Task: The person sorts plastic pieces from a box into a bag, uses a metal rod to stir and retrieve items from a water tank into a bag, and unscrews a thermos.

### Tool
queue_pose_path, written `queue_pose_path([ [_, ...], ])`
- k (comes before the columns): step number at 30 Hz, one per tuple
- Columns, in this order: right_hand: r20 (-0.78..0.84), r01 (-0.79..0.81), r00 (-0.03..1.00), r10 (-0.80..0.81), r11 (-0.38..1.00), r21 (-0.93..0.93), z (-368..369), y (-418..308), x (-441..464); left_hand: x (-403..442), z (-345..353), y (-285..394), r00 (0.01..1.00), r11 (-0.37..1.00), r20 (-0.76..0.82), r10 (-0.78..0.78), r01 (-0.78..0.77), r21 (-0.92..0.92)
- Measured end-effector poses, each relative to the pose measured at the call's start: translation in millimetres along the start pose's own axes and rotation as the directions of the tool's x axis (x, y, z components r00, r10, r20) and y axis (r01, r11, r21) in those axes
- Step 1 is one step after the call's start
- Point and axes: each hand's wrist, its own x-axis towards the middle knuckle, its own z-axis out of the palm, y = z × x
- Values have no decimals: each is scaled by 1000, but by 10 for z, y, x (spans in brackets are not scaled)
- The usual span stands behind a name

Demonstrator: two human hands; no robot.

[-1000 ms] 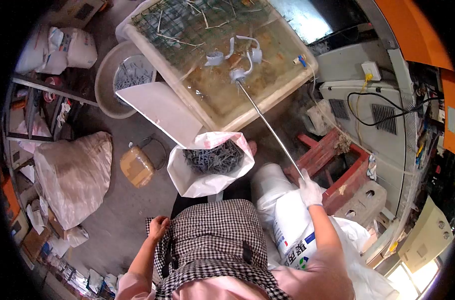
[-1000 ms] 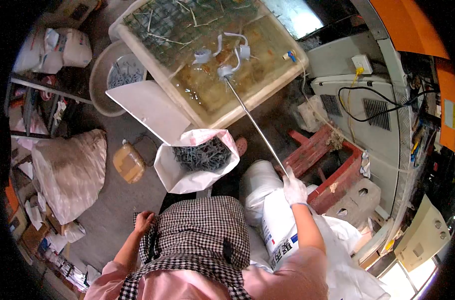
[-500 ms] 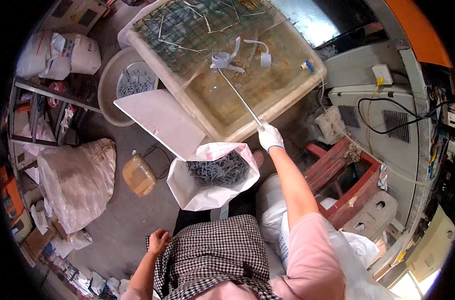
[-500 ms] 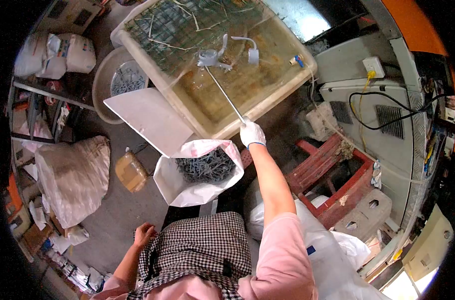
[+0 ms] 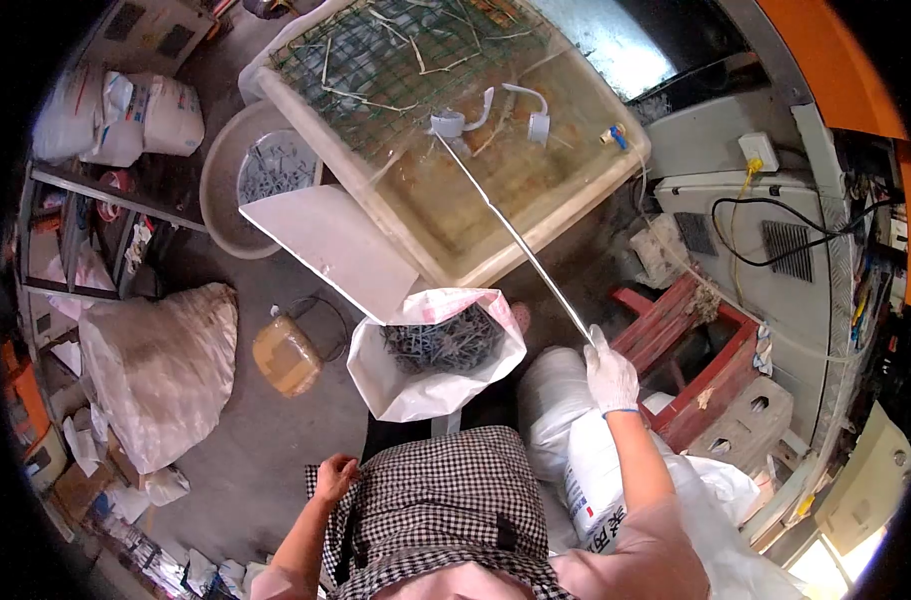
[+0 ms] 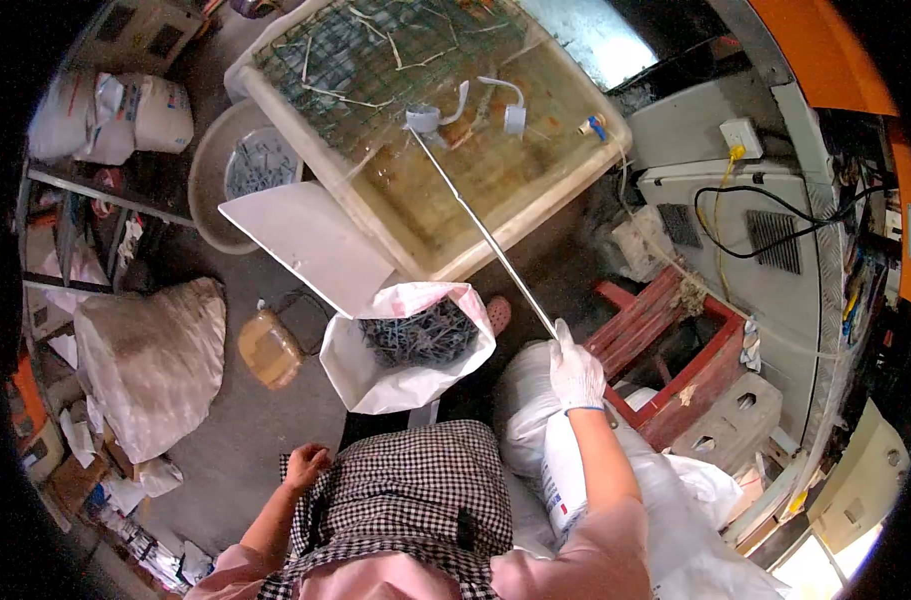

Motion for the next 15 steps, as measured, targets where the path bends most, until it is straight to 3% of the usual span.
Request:
queue_pose_path([
  [3,60,-26,998,29,998,-61,-326,-93,24,-68,-74,62,999,999,-30,28,-26,47],
  [11,-171,105,976,-138,976,-190,-752,-6,568,27,-26,7,1000,997,-15,-5,6,76],
  [15,-58,61,995,-78,963,-264,-1119,-72,660,20,-51,37,1000,1000,-17,-11,11,-17],
])
